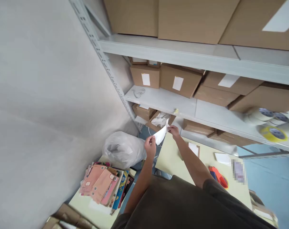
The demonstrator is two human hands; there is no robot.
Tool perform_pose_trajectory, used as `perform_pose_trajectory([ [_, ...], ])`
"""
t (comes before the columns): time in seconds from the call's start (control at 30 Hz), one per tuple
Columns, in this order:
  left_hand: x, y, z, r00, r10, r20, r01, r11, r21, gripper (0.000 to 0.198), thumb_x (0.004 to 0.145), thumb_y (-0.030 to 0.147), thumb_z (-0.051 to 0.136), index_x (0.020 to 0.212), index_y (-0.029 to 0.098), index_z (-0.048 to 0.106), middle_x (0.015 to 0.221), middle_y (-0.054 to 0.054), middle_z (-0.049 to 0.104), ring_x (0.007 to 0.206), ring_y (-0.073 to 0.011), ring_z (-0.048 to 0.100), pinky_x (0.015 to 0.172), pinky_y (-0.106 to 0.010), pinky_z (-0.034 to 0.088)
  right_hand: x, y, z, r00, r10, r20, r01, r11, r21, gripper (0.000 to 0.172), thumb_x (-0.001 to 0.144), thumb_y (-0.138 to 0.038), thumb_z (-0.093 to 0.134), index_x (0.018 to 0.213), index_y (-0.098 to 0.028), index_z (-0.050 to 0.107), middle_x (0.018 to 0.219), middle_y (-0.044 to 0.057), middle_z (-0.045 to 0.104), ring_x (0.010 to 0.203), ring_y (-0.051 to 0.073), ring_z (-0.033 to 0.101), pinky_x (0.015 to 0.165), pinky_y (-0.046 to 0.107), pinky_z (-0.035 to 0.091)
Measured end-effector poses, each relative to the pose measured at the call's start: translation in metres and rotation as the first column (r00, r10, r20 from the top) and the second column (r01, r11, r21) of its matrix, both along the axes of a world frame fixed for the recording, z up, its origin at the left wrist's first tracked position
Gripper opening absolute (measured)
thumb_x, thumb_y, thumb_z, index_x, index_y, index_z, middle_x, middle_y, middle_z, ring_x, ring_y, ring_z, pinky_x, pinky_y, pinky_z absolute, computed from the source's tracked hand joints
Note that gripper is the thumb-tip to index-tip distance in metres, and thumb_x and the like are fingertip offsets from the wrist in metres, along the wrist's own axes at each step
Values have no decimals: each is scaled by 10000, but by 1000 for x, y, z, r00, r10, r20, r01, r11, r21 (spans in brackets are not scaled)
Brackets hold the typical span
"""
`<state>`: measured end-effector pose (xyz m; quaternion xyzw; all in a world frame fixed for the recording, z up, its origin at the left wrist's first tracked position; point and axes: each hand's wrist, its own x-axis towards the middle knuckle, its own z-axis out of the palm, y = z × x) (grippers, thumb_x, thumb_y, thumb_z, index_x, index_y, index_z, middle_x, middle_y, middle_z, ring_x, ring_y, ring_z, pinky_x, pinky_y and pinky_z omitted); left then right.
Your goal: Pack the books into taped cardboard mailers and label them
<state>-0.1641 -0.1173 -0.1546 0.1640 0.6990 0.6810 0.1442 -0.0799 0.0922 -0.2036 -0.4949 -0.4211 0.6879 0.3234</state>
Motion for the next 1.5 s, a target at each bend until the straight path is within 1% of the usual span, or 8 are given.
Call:
perform_pose_trajectory([
  [0.13,-24,-20,-5,1000,10,11,-10,1000,-26,354,886,570,736,946,231,820,916,-91,774,845,-243,676,792,-322,525,-35,8,5,999,-18,36,17,999,43,415,452,-396,878,762,-234,655,689,-18,698,680,176,624,673,328,488],
  [0.3,-29,-12,-18,996,66,-58,-66,998,-2,268,881,504,752,901,245,816,869,-79,755,815,-238,658,797,-322,508,-5,-11,12,999,-23,45,17,993,118,416,530,-498,901,770,-237,683,824,21,763,803,211,696,713,322,502],
  [0.5,9,32,-23,935,-309,-176,309,951,-26,151,842,415,816,800,272,795,892,-96,752,942,-262,694,978,-369,516,69,-81,31,952,299,-60,-295,953,66,476,830,-687,754,821,-212,775,902,96,802,878,240,748,788,355,564],
  [0.67,64,61,-25,791,-592,-155,597,802,-15,138,752,375,905,815,297,809,1025,-125,764,1100,-322,685,1102,-469,491,118,-106,31,993,46,-111,-44,999,22,410,784,-618,830,887,-223,782,958,79,806,957,258,748,832,365,578],
  [0.77,93,71,-32,683,-714,-157,724,690,12,313,651,379,988,908,303,827,1153,-145,755,1220,-360,646,1138,-501,480,152,-99,22,981,-181,-70,181,983,-13,358,700,-544,879,823,-229,761,901,67,799,904,259,753,762,340,570],
  [0.87,118,83,-48,710,-700,-78,702,712,9,435,687,450,967,1049,278,798,1236,-153,736,1235,-338,643,1086,-472,512,186,-90,11,958,-282,-53,278,958,-71,350,647,-509,890,778,-230,724,849,62,789,859,263,761,709,326,562],
  [1.1,157,106,-95,642,-695,324,733,680,7,438,708,409,891,969,218,596,734,10,715,735,-172,703,802,-302,556,240,-99,-22,940,-327,-98,294,921,-255,419,611,-481,914,846,-201,708,914,74,786,872,234,764,739,300,555],
  [1.5,228,109,-152,724,-659,204,601,457,-656,170,778,163,757,886,230,644,895,-19,790,863,-188,743,808,-267,520,294,-107,-117,857,-346,382,403,912,-79,427,673,-356,767,1040,-239,583,566,-112,596,553,172,654,573,267,519],
])
